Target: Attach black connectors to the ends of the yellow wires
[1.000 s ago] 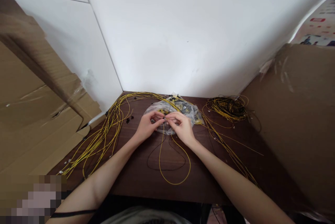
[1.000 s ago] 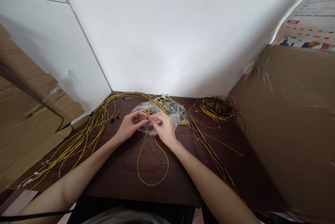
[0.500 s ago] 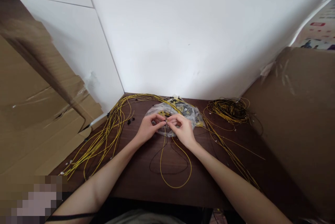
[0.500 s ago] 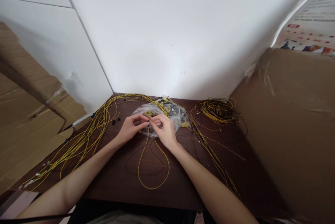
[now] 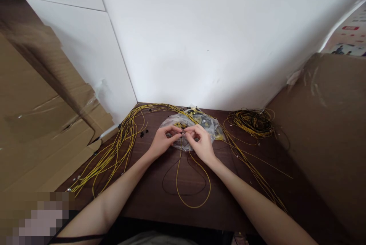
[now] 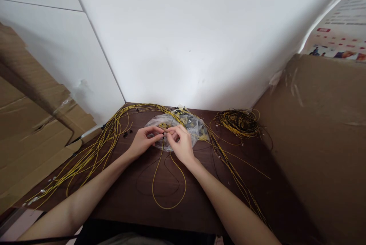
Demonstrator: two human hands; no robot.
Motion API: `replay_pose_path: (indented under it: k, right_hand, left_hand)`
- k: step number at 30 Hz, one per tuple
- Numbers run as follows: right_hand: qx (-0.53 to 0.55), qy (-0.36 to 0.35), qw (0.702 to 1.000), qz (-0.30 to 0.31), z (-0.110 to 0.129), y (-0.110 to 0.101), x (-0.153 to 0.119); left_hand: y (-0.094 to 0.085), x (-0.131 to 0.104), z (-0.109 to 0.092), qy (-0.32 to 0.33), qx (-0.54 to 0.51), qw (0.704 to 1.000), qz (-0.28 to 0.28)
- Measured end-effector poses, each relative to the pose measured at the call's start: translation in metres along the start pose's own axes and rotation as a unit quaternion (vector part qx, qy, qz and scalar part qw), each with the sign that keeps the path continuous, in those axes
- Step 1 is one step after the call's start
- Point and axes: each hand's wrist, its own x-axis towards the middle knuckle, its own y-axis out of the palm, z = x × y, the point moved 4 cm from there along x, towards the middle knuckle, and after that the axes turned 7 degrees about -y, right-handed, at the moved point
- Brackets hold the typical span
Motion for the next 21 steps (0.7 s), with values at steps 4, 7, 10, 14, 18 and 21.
replay_pose_path:
  k: [4,7,10,14,18,21]
  right_hand:
    - [-0.021,-0.004,1.0,0.011,0.0006,0.0007,0.0004]
    - [-0.024,-0.002,1.0,0.012,0.0003,0.0013,0.0002]
    - [-0.024,0.0,1.0,0.014,0.0011,0.0013,0.0]
    - [-0.028,-0.001,0.999,0.024,0.0024,0.0013,0.0]
    - [-0.037,-0.006,0.999,0.027,0.0033,0.0014,0.0001]
    - [-0.036,-0.01,0.999,0.026,0.004,0.0015,0.0002]
  left_hand:
    - [0.0,-0.0007,-0.002,-0.005,0.001,1.0,-0.002]
    - [0.0,-0.0012,-0.0029,-0.001,0.008,1.0,0.0]
    - [0.0007,-0.0011,-0.0017,0.008,0.01,1.0,0.005]
    - [0.0015,-0.0007,0.0005,0.02,0.003,1.0,0.007]
    - [0.0025,-0.0012,0.0001,0.018,-0.002,1.0,0.012]
    - [0.0027,-0.0019,-0.0014,0.012,-0.003,1.0,0.014]
